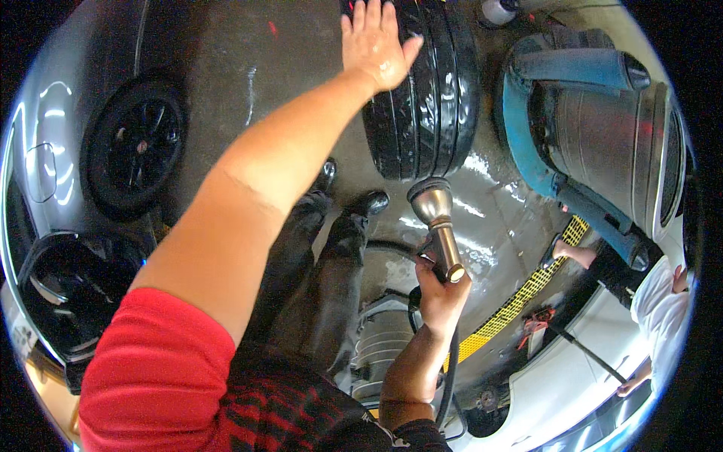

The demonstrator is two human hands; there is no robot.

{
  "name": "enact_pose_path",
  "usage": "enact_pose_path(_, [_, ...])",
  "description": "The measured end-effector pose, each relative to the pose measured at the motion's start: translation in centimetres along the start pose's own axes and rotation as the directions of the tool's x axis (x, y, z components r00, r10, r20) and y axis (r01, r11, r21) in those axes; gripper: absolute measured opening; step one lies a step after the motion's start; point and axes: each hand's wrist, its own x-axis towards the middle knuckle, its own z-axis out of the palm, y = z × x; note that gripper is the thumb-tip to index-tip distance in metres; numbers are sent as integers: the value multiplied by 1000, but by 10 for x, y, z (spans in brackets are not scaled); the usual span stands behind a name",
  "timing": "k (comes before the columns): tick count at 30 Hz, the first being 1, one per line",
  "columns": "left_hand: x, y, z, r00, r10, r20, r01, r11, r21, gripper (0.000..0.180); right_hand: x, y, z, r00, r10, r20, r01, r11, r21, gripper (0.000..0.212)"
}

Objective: The person uses a high-pressure water spray to clean a car tire and wheel, focusing on the tread and rim. After rinsing, the person rolls the tire across the garage floor and places it against a tire balancing machine.

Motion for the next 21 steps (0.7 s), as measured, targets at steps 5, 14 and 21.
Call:
enact_pose_path(5, [48, -18, -11, 999, -47, 24, 47, 999, -11, 77, -2, 20, 3, 999, -42, 25, 39, 994, 99, 25])
enact_pose_path(14, [29, -6, 16, 991, 75, -111, -73, 997, 19, 75, 5, 18, 10, 999, -26, 21, 22, 984, 177, 25])
enact_pose_path(21, [44, -3, 24, 995, 52, -91, -50, 999, 22, 74, 2, 19, 9, 996, -86, -39, 93, 959, 267, 27])
